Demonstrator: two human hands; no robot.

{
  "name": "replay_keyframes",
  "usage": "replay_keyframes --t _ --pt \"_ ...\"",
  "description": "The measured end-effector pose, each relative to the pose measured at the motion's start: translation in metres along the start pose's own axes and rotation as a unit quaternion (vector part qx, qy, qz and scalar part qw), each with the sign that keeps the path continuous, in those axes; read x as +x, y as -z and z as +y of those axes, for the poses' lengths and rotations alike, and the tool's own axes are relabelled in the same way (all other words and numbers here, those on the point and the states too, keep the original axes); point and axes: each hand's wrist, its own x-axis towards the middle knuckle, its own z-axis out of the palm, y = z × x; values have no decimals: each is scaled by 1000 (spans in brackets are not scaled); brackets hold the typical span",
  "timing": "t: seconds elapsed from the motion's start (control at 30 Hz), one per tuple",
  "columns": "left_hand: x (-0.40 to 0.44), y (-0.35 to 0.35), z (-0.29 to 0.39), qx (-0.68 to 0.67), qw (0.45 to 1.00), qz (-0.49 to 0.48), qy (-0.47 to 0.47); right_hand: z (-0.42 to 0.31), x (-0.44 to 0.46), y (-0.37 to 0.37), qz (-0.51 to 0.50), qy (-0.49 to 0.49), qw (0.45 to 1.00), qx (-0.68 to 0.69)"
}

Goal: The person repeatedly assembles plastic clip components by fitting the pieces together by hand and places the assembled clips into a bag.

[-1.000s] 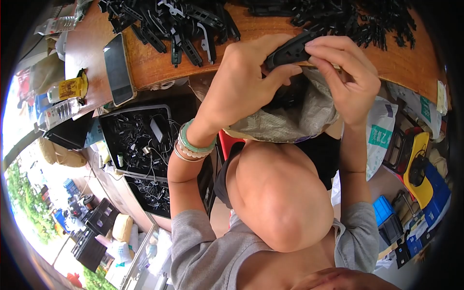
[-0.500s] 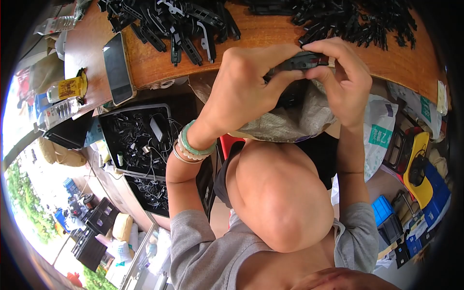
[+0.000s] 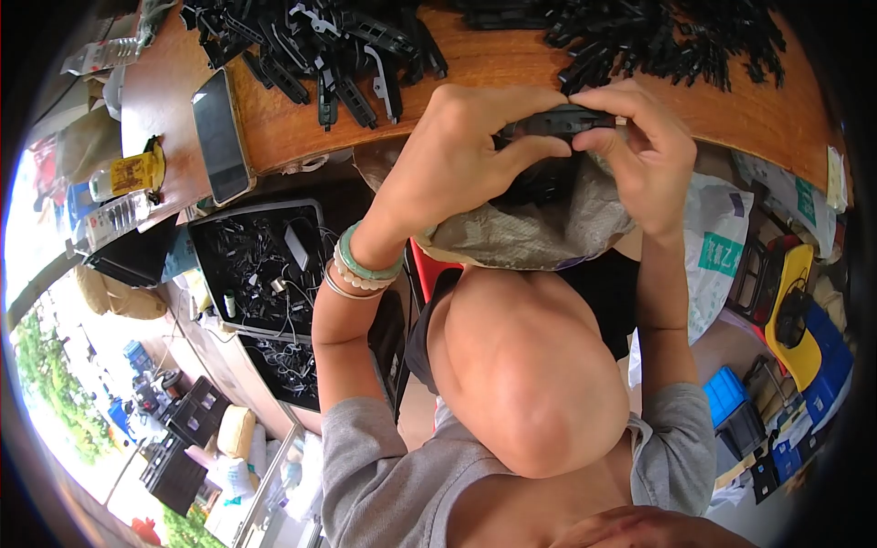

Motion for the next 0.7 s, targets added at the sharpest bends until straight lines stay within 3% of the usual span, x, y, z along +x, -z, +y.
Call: replay_keyframes --t 0.17,0.3,0.4,0.47,0.53,0.6,0.63,0.67,0.7 --pt "1 1 6 14 1000 -1 11 -3 0 0 19 37 998 -38" --pt "0 2 7 33 999 -3 21 -6 1 -1 21 10 1000 -18" --pt "1 3 4 -19 999 -11 31 -8 2 2 26 24 998 -55" --pt "2 10 -1 -32 996 -69 48 -8 4 9 -98 -25 993 -66" --pt "8 4 -8 -61 996 -12 60 -5 4 9 -109 -24 992 -65" --pt "23 4 -26 154 981 116 -38 6 10 13 -123 -22 990 -63" --pt "33 1 -42 218 956 153 -125 21 20 18 -31 77 981 -175" --pt "44 -1 -51 217 956 155 -125 28 28 20 62 175 942 -281" --pt "56 -2 -58 267 922 199 -195 28 35 23 62 177 941 -282"
